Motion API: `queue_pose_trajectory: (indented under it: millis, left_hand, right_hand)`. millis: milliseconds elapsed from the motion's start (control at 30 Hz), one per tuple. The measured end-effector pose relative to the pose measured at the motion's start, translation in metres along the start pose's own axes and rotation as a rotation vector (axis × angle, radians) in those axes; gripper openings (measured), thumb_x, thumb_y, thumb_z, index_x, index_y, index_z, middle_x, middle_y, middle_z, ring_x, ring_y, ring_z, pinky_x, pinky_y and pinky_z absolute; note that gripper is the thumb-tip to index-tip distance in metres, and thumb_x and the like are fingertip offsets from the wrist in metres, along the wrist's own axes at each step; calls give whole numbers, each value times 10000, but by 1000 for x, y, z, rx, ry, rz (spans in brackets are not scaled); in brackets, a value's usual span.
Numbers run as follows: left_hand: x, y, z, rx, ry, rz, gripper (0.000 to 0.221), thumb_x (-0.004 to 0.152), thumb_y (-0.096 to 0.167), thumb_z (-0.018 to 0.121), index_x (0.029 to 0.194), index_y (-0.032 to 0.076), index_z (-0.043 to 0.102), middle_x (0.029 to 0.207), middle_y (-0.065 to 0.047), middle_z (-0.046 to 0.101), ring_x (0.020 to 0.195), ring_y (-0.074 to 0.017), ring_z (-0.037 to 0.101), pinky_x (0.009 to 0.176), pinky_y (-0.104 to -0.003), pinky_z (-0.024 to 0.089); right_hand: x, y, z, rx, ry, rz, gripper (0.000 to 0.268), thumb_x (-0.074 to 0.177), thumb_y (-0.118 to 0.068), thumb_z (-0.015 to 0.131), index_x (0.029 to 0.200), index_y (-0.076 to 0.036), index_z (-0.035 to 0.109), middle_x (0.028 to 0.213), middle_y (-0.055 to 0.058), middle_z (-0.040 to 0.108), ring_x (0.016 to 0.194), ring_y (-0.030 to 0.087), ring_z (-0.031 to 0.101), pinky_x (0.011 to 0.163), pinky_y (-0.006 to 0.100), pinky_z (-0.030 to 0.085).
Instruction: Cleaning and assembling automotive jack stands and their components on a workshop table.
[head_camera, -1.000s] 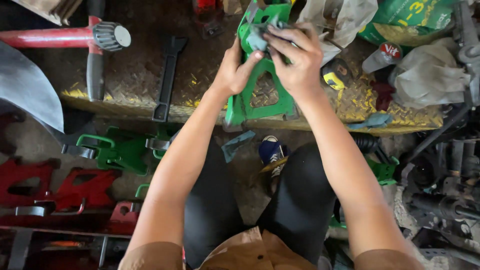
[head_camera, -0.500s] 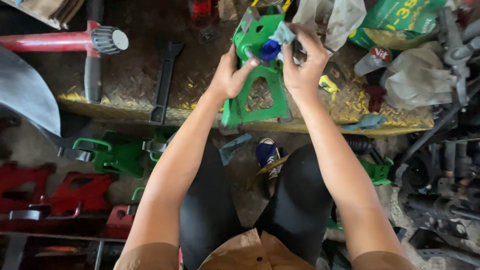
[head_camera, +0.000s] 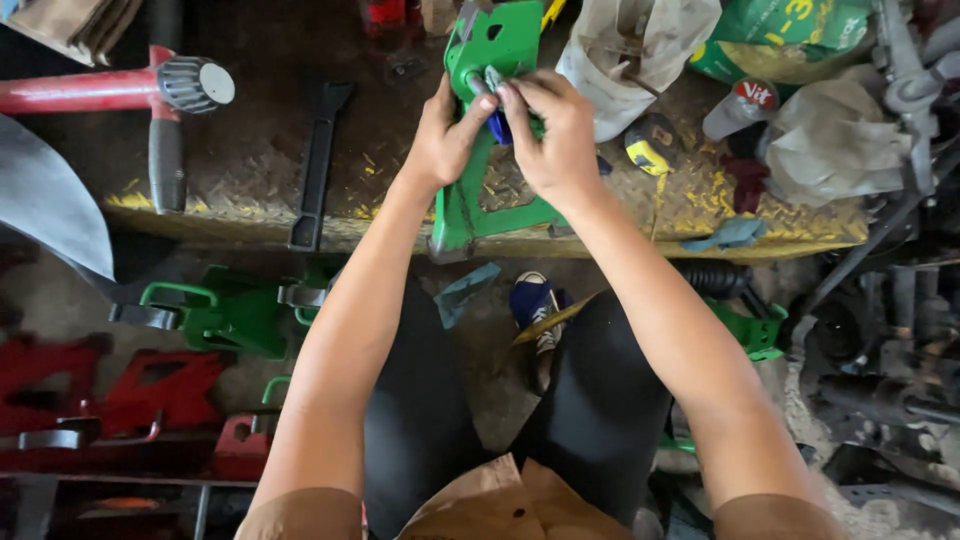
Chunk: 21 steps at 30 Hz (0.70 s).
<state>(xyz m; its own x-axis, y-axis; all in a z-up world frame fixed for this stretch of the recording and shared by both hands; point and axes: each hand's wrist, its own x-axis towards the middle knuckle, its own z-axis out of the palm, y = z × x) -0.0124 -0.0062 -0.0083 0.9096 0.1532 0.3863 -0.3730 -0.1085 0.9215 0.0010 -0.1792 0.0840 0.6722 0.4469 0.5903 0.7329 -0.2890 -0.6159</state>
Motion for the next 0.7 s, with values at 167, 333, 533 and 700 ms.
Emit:
queue_pose_trajectory:
  millis: [167,333,533,700]
  left_hand:
    - [-1,-6,-1,-25,-4,-4,473,1050,330,678,1353,-7,544,1188,-129,738,1098,-159,641,1021,-346,528]
    - [1,-7,-2,-35,-5,19,476,1059,322,664,1372,-9,528,1198,-128,733,1105,-157,632,1028,-340,518]
    - [5,-7,-1,-89,3,34,462,1067,313,651,1373,-14,539,1265,-126,700,1150,-160,620,1038,-331,514]
    - [4,-3,-5,-73,-3,-35,440,1050,285,688,1331,-26,557,1193,-111,711,1080,-132,606,1010,-330,522]
  right_hand:
    - [-2,1,-8,141,78,-91,146,946,-17,773,1088,8,749,1090,150,741,994,260,748,890,328,587]
    - [-4,-7,-11,97,47,-188,361,941,30,784,1284,-47,704,1283,135,700,1124,268,746,1012,339,594]
    - [-6,20,-3,-138,-56,-319,556,945,-47,807,1459,-146,618,1335,122,608,1204,294,667,1056,376,591]
    - [-12,42,-28,-250,-149,-379,536,933,-46,817,1437,-100,644,1246,134,618,1109,331,672,975,402,566]
